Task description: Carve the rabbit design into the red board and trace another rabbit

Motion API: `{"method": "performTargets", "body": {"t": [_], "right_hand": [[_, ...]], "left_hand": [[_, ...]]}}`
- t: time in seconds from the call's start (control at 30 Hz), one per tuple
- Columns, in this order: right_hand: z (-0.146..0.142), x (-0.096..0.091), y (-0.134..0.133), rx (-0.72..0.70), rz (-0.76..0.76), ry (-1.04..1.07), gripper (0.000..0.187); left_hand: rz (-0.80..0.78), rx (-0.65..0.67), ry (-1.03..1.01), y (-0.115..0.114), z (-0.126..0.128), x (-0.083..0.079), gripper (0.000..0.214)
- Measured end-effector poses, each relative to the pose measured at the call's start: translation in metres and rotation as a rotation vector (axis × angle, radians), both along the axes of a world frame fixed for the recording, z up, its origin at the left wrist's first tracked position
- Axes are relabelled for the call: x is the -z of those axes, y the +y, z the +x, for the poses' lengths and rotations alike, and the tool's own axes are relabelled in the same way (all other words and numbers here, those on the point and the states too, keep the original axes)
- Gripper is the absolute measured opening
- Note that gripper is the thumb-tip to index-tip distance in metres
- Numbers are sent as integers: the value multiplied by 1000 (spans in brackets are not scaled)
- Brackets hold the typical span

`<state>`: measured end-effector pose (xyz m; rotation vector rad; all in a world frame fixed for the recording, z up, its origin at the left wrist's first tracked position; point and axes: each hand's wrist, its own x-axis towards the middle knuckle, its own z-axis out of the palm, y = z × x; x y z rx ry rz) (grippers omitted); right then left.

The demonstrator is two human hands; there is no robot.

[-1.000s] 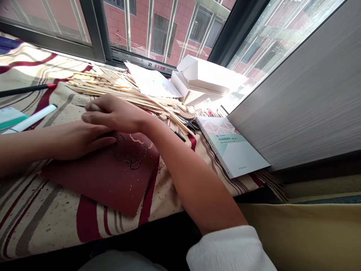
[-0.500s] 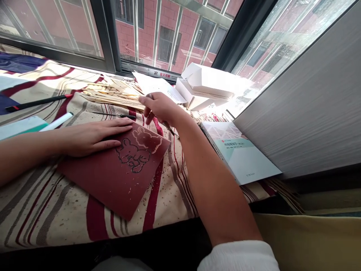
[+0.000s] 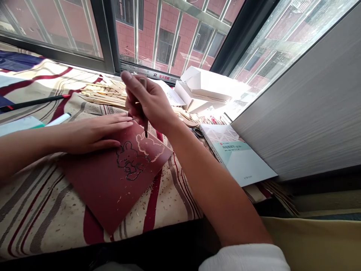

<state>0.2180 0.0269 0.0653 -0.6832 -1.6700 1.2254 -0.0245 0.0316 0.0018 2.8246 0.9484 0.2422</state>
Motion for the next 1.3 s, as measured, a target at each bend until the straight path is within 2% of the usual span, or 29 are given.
{"method": "performTargets", "body": {"t": [0.1, 0.23, 0.43, 0.53, 0.87, 1.13, 1.3], "right_hand": [[-5, 10, -8, -40, -42, 24, 61], [-7, 22, -13, -57, -157, 110, 65], [-13, 23, -19, -15, -146, 171, 69], [-15, 22, -20, 8, -160, 149, 70], [-20, 27, -17, 74, -168, 155, 75], [-23, 30, -17, 59, -136, 174, 76], [-26, 31, -20, 153, -129, 132, 71]], "left_hand": [[-41, -70, 59, -22, -5, -6, 105], [-132, -30, 108, -39, -3, -4, 111], [-116, -27, 29, -30, -5, 22, 102], [-98, -13, 6, -25, -9, 29, 99], [-150, -27, 47, -27, 0, 13, 106], [-170, -35, 50, -28, 2, 11, 105], [-181, -35, 58, -29, 3, 9, 101]]}}
